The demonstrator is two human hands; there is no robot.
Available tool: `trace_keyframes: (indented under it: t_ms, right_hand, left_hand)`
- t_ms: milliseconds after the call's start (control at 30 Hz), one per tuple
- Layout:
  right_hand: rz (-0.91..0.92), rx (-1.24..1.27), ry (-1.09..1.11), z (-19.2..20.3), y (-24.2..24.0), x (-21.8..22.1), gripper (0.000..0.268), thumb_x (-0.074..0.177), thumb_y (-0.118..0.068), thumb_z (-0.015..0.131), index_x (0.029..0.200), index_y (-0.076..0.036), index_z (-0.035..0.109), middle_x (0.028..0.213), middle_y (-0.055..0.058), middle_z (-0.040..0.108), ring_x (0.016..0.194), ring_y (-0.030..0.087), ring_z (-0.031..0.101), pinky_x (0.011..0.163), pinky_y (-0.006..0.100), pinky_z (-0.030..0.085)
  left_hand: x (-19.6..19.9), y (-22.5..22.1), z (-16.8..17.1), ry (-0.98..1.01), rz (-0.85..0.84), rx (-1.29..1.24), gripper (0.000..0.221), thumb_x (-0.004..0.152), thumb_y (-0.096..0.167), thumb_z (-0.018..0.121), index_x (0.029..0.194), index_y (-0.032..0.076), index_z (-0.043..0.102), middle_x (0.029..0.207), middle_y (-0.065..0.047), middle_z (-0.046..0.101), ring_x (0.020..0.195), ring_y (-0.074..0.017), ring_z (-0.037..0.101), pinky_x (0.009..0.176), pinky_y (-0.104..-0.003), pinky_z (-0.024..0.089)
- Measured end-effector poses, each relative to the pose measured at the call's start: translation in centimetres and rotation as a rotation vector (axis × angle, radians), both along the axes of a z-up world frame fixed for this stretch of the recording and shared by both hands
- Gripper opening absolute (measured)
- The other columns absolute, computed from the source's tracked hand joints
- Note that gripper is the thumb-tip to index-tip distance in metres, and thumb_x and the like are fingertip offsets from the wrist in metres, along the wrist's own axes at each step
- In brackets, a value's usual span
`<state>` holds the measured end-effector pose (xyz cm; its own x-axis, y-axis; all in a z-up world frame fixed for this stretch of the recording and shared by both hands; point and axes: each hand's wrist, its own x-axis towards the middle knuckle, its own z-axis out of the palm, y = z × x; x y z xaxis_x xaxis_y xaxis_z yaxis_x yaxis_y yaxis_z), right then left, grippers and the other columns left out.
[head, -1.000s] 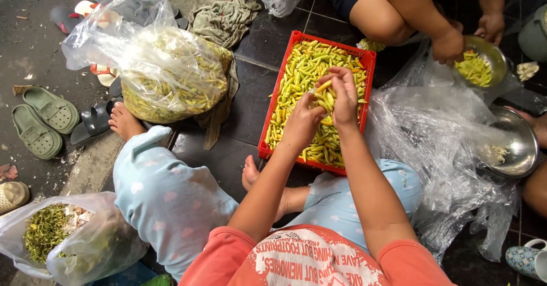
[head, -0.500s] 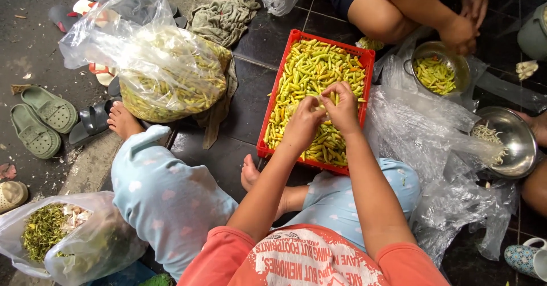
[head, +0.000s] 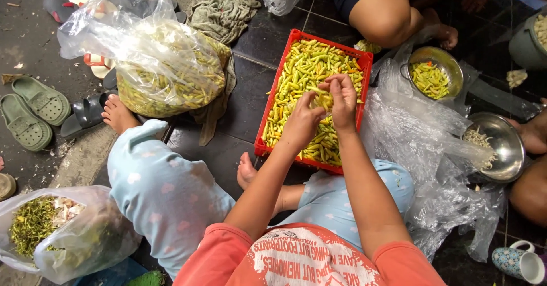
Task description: The person picks up handfuls of small yellow peppers from a red crate and places them into small clear plastic bags by hand while sitting on the floor.
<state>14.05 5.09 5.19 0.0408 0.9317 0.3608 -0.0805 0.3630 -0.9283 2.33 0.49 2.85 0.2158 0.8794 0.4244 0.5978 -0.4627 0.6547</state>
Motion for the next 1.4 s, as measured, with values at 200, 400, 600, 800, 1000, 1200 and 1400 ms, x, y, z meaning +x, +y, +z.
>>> trace_keyframes:
  t_ms: [200,400,600,800,1000,1200,1400]
  right_hand:
    - [-0.071,-0.063,-0.212,-0.8,-0.1,1.1,0.035,0.095,-0.016,0.075,0.124,-0.011,0.057,0.112,0.004,0.058,0.111,0.016,0.054,0.097,0.036,0.046]
    - [0.058,-0.272,-0.461,-3.6,1.9,4.7,0.031,0.085,-0.002,0.081,0.113,-0.003,0.068,0.096,0.010,0.066,0.075,0.017,0.069,0.058,0.028,0.056]
    - [-0.069,-0.169,-0.906,-0.9,0.3,3.7,0.046,0.080,-0.015,0.084,0.122,-0.017,0.064,0.111,0.014,0.059,0.106,0.037,0.066,0.090,0.048,0.054]
    - [0.114,-0.286,-0.427,2.1,-0.4,3.6,0.050,0.086,-0.002,0.078,0.132,-0.006,0.057,0.100,0.013,0.059,0.082,0.017,0.066,0.067,0.033,0.062]
    - [-0.095,-0.111,-0.371,-2.2,4.4,6.4,0.016,0.097,-0.006,0.071,0.112,-0.007,0.068,0.095,0.012,0.069,0.081,0.014,0.070,0.064,0.028,0.060]
    - [-0.124,-0.513,-1.187,-7.0,3.6,4.0,0.073,0.084,-0.018,0.072,0.151,-0.033,0.047,0.163,0.014,0.030,0.147,0.044,0.034,0.114,0.066,0.035]
    - [-0.188,-0.196,-1.252,-12.6,2.8,3.7,0.048,0.087,-0.037,0.067,0.118,-0.001,0.059,0.114,0.014,0.046,0.089,0.042,0.063,0.074,0.055,0.057]
  left_hand:
    - [-0.1,0.8,-1.4,-0.037,0.029,0.032,0.012,0.084,0.003,0.079,0.088,0.013,0.073,0.129,-0.018,0.054,0.124,-0.0418,0.061,0.097,-0.046,0.057]
    - [0.0,1.0,-3.2,-0.003,-0.010,0.082,0.008,0.087,0.011,0.077,0.091,0.015,0.072,0.121,-0.011,0.053,0.116,-0.0376,0.063,0.094,-0.044,0.058]
    - [-0.7,0.6,-1.6,0.047,0.012,0.105,0.009,0.088,0.016,0.076,0.097,0.017,0.073,0.119,-0.011,0.053,0.114,-0.0373,0.063,0.093,-0.044,0.057]
    - [-1.3,0.9,-1.7,0.055,-0.002,0.079,0.004,0.088,0.016,0.075,0.090,0.016,0.072,0.129,-0.011,0.050,0.125,-0.0402,0.057,0.091,-0.044,0.057]
    - [-1.4,1.2,-1.2,0.022,0.004,0.057,0.005,0.091,0.015,0.074,0.095,0.016,0.072,0.131,-0.010,0.051,0.127,-0.0393,0.056,0.096,-0.045,0.056]
    - [-3.6,1.2,1.0,-0.041,0.020,-0.079,0.009,0.091,0.015,0.074,0.098,0.017,0.070,0.127,-0.007,0.055,0.124,-0.0377,0.059,0.093,-0.046,0.057]
    - [-3.8,2.1,0.5,-0.139,-0.006,-0.045,0.008,0.094,0.013,0.069,0.100,0.016,0.064,0.131,-0.008,0.054,0.122,-0.0415,0.060,0.094,-0.051,0.057]
